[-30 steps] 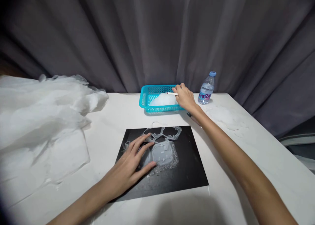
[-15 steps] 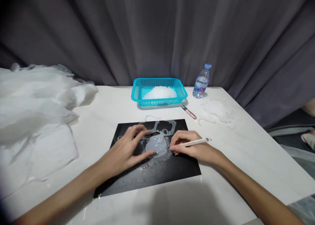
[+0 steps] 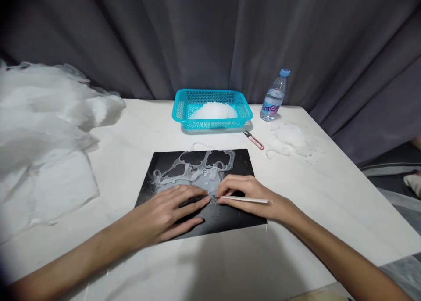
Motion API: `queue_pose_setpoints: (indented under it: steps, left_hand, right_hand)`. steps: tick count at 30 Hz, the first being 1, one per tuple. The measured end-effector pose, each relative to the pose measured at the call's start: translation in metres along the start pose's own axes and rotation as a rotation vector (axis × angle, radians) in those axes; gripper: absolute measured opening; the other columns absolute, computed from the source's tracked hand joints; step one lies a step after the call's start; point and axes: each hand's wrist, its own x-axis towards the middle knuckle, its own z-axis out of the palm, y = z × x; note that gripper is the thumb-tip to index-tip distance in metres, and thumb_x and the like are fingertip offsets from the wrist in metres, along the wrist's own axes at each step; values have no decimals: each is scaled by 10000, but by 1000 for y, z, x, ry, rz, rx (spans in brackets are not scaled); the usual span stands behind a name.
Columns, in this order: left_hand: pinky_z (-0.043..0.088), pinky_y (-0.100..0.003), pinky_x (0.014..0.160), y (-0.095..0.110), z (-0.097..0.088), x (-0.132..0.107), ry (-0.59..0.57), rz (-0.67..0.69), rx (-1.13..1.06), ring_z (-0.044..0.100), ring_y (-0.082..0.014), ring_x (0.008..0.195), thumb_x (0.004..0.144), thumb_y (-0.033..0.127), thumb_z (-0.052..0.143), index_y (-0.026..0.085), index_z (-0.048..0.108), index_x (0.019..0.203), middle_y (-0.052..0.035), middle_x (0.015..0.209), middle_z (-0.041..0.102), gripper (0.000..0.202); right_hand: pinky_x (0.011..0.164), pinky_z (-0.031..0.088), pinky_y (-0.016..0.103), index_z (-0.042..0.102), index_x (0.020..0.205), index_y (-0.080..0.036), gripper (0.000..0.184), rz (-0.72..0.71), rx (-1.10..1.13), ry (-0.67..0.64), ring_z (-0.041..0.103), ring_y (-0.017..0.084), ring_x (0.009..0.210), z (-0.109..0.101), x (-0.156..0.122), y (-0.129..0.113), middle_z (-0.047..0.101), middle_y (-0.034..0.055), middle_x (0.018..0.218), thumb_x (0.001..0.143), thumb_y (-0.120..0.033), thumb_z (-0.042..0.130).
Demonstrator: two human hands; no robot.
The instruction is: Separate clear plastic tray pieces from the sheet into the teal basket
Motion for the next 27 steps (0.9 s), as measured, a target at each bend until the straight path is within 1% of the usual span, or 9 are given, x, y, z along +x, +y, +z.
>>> queue_pose_setpoints:
  steps: [2, 5, 7, 11, 14, 17, 20, 23, 27]
  left_hand:
    - [580, -436, 1029, -3, -1, -1, -19, 14, 6, 702, -293, 1189, 1075, 336, 562, 191, 634, 1435, -149, 1312, 720, 395]
    - [568, -476, 1052, -4, -2, -2, -54, 23, 15, 682, -328, 1229, 1046, 431, 615, 178, 633, 1444, -175, 1341, 704, 472]
    - [557, -496, 1072, -2, -3, -3, -69, 7, 2, 666, -343, 1259, 1016, 486, 652, 190, 630, 1454, -184, 1406, 677, 529]
    - [543, -513, 1099, 5, -6, -2, -93, -61, -40, 627, -353, 1335, 1010, 498, 658, 219, 619, 1474, -170, 1552, 588, 543]
    - [547, -516, 1098, 8, -8, 1, -110, -97, -107, 605, -357, 1368, 992, 505, 685, 224, 613, 1486, -161, 1531, 613, 573]
    - [551, -518, 1092, 7, -10, 3, -107, -105, -174, 592, -353, 1375, 951, 514, 736, 254, 620, 1487, -132, 1526, 623, 607]
    - [536, -540, 1104, 5, -11, 4, -145, -120, -170, 563, -373, 1401, 918, 534, 766, 244, 625, 1487, -131, 1554, 598, 655]
    - [512, -558, 1126, 5, -13, 5, -201, -137, -142, 518, -389, 1447, 925, 592, 732, 230, 625, 1489, -139, 1599, 546, 679]
    - [503, -562, 1133, 6, -15, 6, -217, -148, -157, 516, -387, 1454, 927, 591, 731, 262, 632, 1482, -127, 1619, 524, 653]
  right_hand:
    - [891, 602, 301, 758, 1034, -207, 163, -11, -17, 16, 733, 171, 954, 1, 1, 1, 744, 63, 1105, 1026, -344, 672]
    - [923, 588, 315, 757, 1030, -210, 142, -41, -65, 15, 735, 186, 1001, 1, 1, 0, 764, 62, 1103, 1030, -321, 668]
    - [963, 574, 329, 756, 1035, -218, 130, -62, -97, 10, 734, 192, 1033, 2, 1, -2, 775, 57, 1103, 1033, -311, 664]
    - [984, 569, 354, 749, 1043, -220, 135, -98, -116, 3, 729, 201, 1046, 4, 1, -4, 781, 61, 1084, 1042, -312, 650]
    - [960, 577, 381, 745, 1053, -217, 136, -142, -112, -6, 717, 213, 1033, 5, 3, -2, 774, 72, 1066, 1045, -308, 644]
    - [996, 570, 401, 745, 1056, -226, 109, -177, -104, -2, 704, 226, 1088, 6, 3, 1, 768, 71, 1064, 1039, -284, 654]
    - [1015, 567, 395, 742, 1055, -222, 87, -169, -89, 2, 705, 223, 1116, 5, 3, 1, 769, 69, 1073, 1029, -260, 669]
    - [990, 573, 381, 741, 1058, -217, 83, -145, -88, -5, 716, 215, 1087, 5, 3, 0, 772, 67, 1080, 1027, -254, 674]
    - [975, 577, 376, 741, 1062, -220, 95, -153, -96, -11, 723, 214, 1065, 5, 3, 0, 777, 65, 1083, 1033, -273, 667]
